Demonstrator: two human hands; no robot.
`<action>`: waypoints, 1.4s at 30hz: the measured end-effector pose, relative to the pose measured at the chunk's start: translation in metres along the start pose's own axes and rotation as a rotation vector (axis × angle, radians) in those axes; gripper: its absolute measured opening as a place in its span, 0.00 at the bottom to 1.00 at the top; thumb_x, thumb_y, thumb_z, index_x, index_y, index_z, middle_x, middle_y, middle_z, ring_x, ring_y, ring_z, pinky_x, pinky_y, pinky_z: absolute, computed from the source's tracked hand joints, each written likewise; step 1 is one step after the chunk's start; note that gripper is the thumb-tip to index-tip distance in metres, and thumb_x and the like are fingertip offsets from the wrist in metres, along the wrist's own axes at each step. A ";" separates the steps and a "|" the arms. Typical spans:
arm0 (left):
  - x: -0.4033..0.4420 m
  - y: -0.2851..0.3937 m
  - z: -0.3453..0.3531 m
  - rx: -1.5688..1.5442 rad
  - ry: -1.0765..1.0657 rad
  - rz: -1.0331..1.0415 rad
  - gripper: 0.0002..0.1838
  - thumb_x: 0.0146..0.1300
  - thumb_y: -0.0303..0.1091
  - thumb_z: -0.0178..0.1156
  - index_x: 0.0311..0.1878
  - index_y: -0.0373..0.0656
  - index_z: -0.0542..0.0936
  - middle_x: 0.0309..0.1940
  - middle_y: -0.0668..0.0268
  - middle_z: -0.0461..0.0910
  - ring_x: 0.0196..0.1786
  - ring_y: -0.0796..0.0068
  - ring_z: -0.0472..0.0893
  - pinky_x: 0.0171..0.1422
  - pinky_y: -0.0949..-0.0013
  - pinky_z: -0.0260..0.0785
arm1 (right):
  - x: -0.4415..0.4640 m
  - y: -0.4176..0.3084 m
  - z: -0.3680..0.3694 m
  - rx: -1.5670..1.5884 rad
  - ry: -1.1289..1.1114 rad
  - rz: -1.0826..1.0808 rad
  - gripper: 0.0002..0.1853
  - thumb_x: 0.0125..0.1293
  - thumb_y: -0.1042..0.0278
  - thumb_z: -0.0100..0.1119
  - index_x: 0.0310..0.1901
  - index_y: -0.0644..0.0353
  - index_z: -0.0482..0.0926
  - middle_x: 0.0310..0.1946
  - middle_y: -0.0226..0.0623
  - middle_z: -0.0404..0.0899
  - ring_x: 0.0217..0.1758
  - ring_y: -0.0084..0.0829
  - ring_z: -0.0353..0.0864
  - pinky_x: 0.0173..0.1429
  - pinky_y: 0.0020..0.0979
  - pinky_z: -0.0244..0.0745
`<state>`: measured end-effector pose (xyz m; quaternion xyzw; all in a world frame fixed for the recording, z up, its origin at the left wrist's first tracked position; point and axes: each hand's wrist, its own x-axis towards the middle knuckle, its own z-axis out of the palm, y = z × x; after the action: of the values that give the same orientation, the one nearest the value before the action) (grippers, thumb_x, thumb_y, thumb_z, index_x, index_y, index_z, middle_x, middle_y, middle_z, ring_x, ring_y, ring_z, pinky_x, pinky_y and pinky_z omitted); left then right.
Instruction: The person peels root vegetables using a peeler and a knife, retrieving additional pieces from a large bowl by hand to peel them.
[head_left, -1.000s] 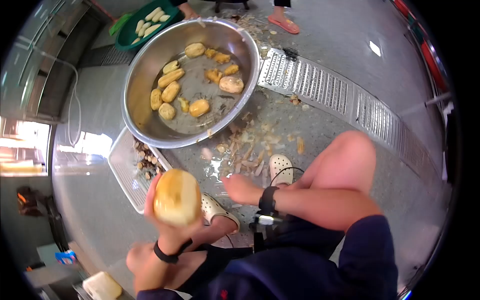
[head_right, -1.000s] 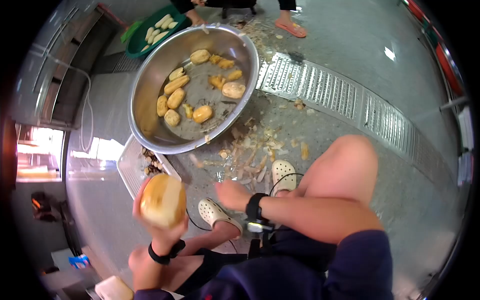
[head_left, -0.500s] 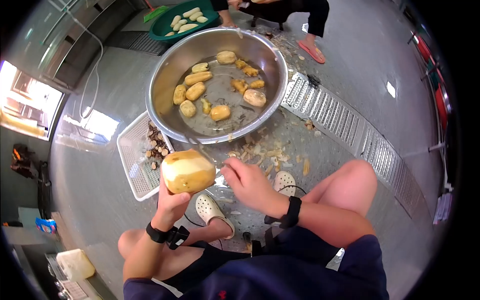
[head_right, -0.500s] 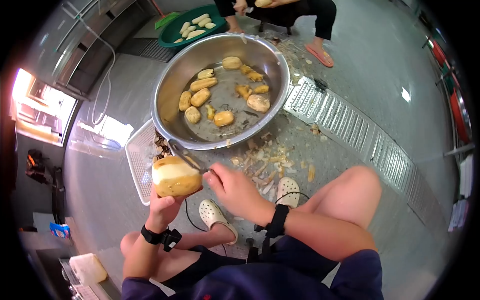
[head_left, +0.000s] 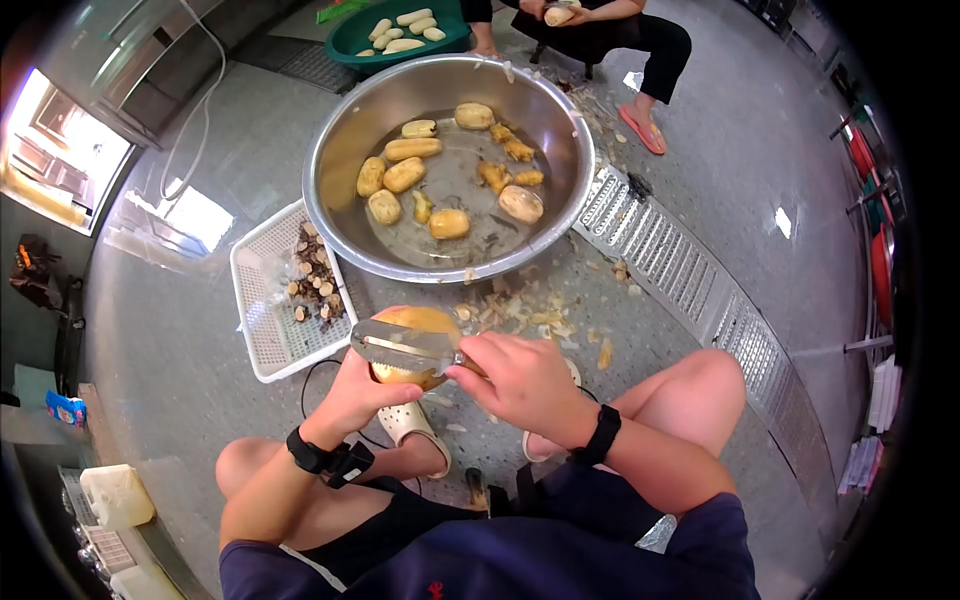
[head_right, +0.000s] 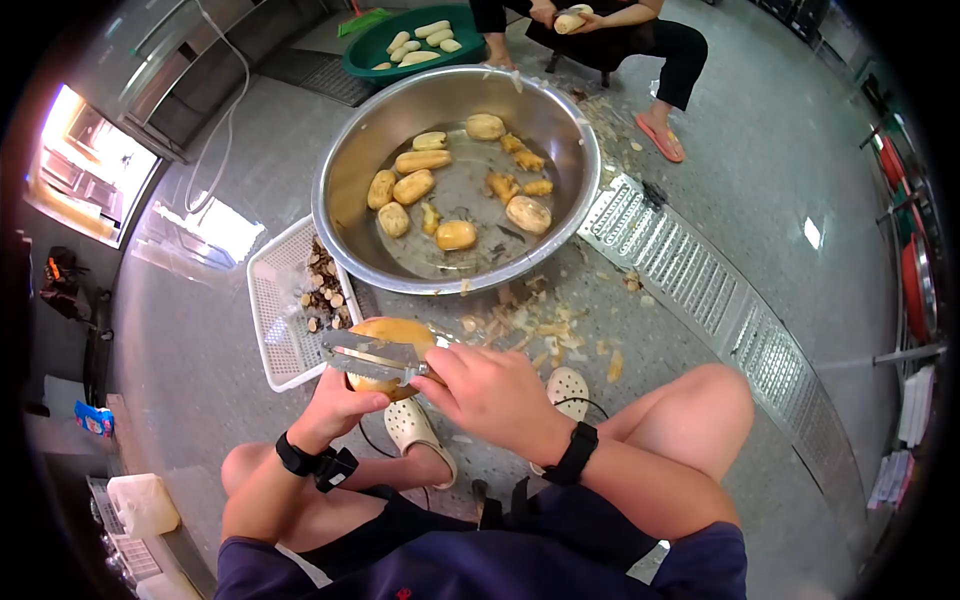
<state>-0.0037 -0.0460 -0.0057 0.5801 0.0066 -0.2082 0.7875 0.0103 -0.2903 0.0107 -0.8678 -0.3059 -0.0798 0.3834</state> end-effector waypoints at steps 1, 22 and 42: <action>-0.001 0.001 0.002 0.015 0.016 0.002 0.54 0.48 0.27 0.81 0.78 0.38 0.60 0.67 0.61 0.74 0.69 0.69 0.75 0.75 0.61 0.69 | 0.000 0.000 0.000 -0.004 0.004 -0.005 0.13 0.72 0.55 0.65 0.41 0.56 0.78 0.29 0.36 0.81 0.29 0.40 0.84 0.30 0.40 0.76; -0.004 -0.057 0.010 0.413 0.343 -0.061 0.44 0.50 0.31 0.79 0.70 0.36 0.68 0.54 0.60 0.81 0.55 0.71 0.82 0.60 0.66 0.77 | -0.048 0.017 0.071 0.486 -0.203 0.689 0.19 0.82 0.55 0.49 0.43 0.66 0.79 0.33 0.59 0.82 0.41 0.64 0.81 0.43 0.55 0.73; -0.008 -0.002 -0.005 -0.232 0.075 0.025 0.58 0.48 0.20 0.76 0.81 0.45 0.55 0.73 0.59 0.68 0.74 0.62 0.72 0.78 0.57 0.67 | -0.025 0.032 0.051 0.437 -0.101 0.642 0.17 0.80 0.57 0.50 0.46 0.66 0.78 0.32 0.56 0.82 0.40 0.60 0.83 0.45 0.50 0.76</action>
<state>-0.0110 -0.0394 -0.0074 0.4925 0.0526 -0.1743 0.8511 0.0046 -0.2819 -0.0536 -0.8202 -0.0469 0.1539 0.5490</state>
